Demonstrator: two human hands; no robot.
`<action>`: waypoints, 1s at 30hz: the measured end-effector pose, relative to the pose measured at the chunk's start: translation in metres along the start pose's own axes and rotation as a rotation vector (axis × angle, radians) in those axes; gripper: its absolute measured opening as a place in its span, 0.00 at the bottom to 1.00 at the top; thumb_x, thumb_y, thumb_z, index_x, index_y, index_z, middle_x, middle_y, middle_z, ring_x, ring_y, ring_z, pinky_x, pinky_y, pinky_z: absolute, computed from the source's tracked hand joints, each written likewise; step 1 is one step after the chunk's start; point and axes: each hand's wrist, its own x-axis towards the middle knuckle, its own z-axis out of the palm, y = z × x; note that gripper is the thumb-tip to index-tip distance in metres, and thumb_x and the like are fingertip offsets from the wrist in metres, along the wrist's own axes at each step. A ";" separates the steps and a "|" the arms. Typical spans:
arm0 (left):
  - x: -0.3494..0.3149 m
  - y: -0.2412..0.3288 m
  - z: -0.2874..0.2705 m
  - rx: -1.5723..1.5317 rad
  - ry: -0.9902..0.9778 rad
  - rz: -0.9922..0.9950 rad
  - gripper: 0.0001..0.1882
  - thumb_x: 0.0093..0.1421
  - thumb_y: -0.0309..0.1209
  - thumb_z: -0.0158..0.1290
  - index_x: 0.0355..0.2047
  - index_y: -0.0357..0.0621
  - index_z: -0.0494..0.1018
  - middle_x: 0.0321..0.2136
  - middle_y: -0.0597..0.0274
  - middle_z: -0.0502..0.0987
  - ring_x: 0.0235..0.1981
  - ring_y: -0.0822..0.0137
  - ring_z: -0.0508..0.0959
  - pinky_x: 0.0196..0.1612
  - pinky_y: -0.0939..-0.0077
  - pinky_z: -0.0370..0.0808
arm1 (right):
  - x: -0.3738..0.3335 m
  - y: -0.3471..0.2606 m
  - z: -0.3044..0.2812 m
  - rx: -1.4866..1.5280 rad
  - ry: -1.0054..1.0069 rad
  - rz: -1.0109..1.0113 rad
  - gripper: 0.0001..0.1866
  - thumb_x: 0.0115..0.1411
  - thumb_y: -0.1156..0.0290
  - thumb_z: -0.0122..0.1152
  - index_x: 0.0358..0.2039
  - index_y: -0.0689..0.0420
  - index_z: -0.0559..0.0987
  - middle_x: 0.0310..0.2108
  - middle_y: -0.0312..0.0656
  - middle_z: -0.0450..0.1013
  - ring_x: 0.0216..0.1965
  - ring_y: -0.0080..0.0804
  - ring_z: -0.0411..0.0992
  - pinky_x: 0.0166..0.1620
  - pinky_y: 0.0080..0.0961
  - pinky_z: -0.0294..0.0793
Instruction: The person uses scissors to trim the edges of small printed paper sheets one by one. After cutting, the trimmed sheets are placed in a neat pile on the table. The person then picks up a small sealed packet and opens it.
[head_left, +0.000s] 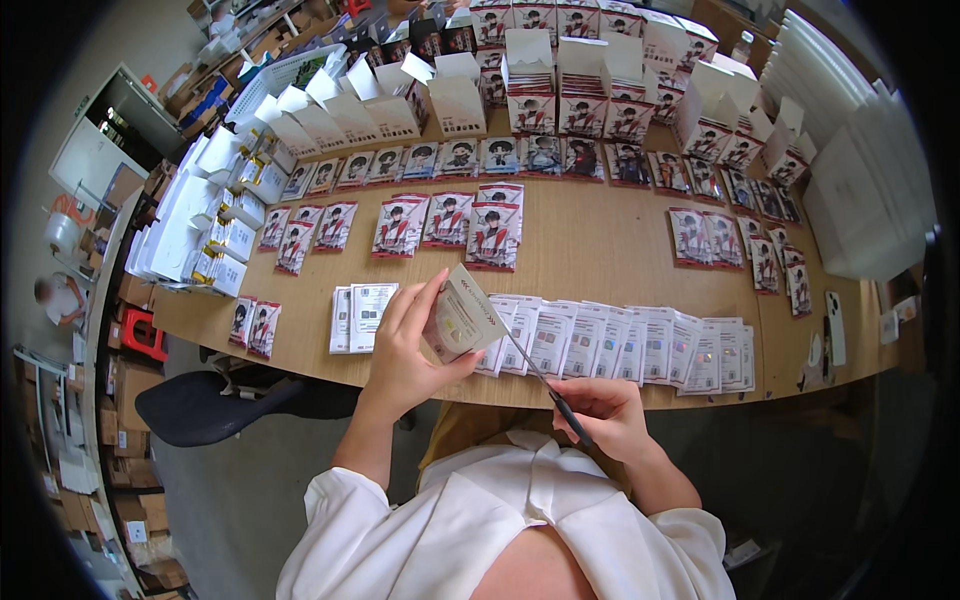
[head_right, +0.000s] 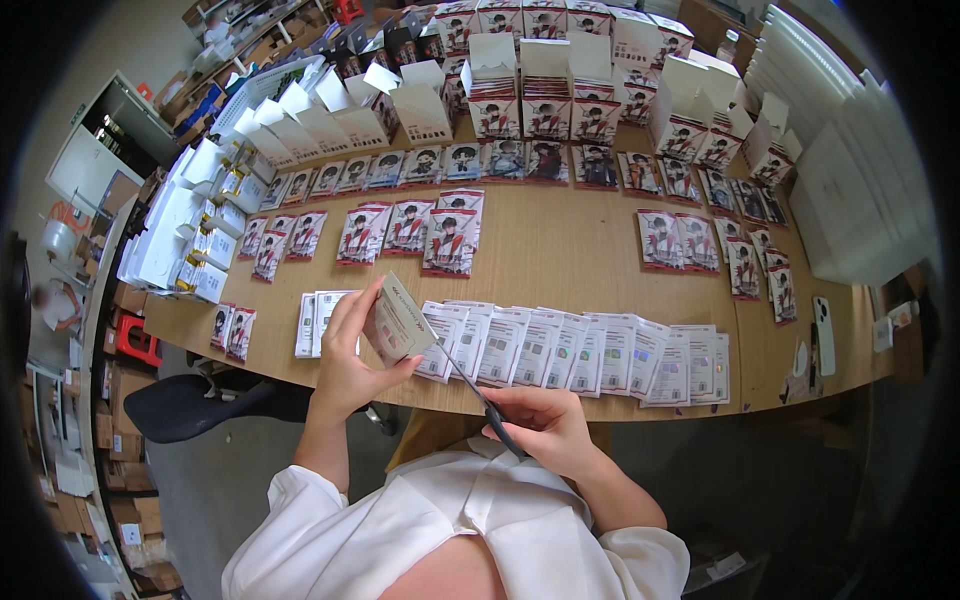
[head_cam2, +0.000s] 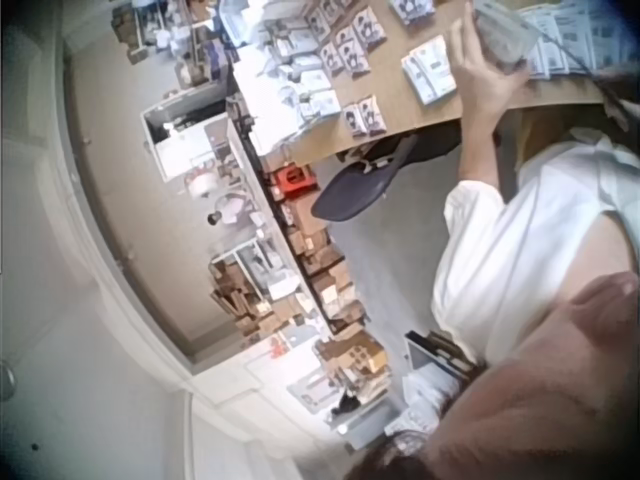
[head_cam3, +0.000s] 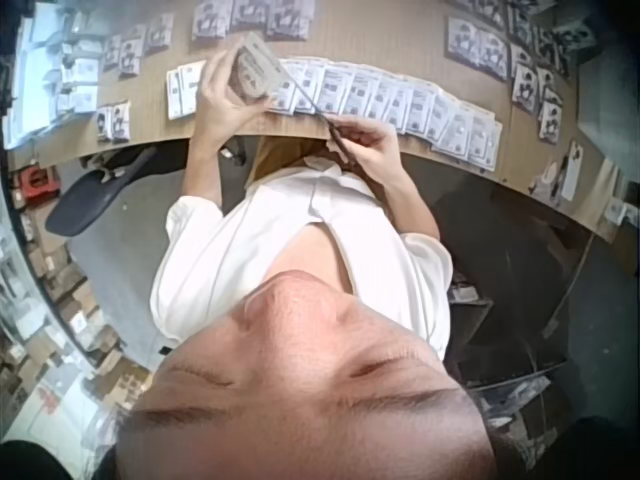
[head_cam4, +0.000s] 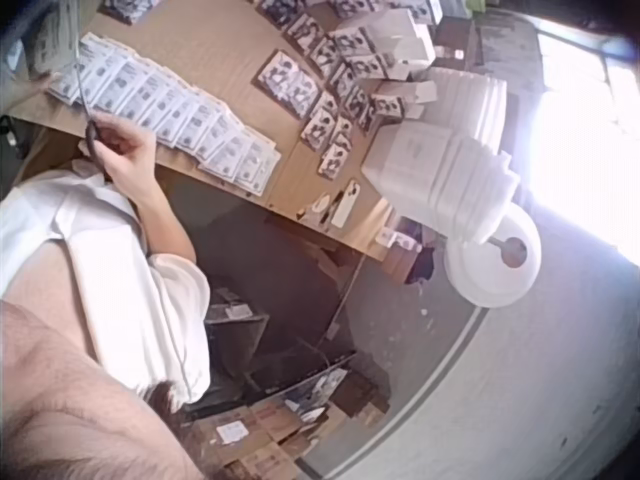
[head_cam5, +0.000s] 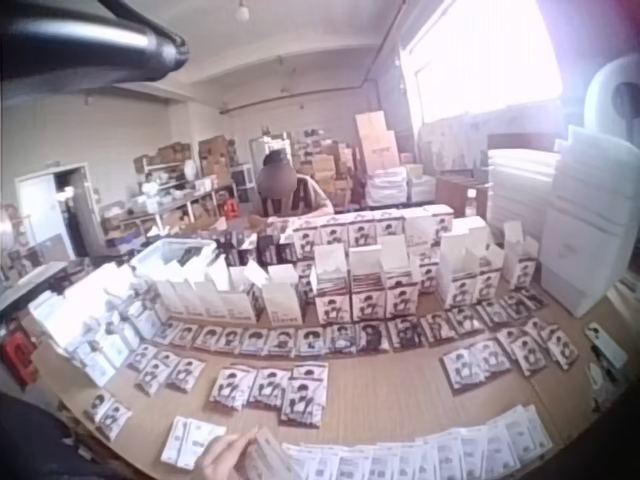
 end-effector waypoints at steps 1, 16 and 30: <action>0.000 -0.001 0.000 0.020 0.012 0.031 0.43 0.33 0.31 0.66 0.52 0.36 0.62 0.41 0.54 0.68 0.40 0.59 0.72 0.43 0.70 0.71 | 0.000 0.000 0.000 -0.008 -0.008 -0.010 0.18 0.52 0.85 0.55 0.45 0.67 0.72 0.34 0.39 0.73 0.34 0.20 0.72 0.42 0.18 0.74; -0.007 0.003 -0.005 0.087 0.053 0.130 0.40 0.30 0.27 0.64 0.48 0.34 0.65 0.37 0.54 0.68 0.35 0.61 0.72 0.37 0.73 0.73 | -0.001 -0.003 -0.002 -0.088 -0.044 -0.045 0.19 0.50 0.87 0.55 0.46 0.67 0.72 0.33 0.38 0.72 0.33 0.20 0.71 0.41 0.18 0.74; -0.009 0.007 -0.002 0.137 0.025 0.168 0.42 0.29 0.26 0.64 0.50 0.32 0.63 0.38 0.53 0.67 0.36 0.60 0.72 0.36 0.72 0.73 | 0.000 -0.002 -0.004 -0.130 -0.024 -0.043 0.19 0.50 0.84 0.58 0.45 0.67 0.72 0.29 0.35 0.70 0.29 0.15 0.68 0.37 0.16 0.74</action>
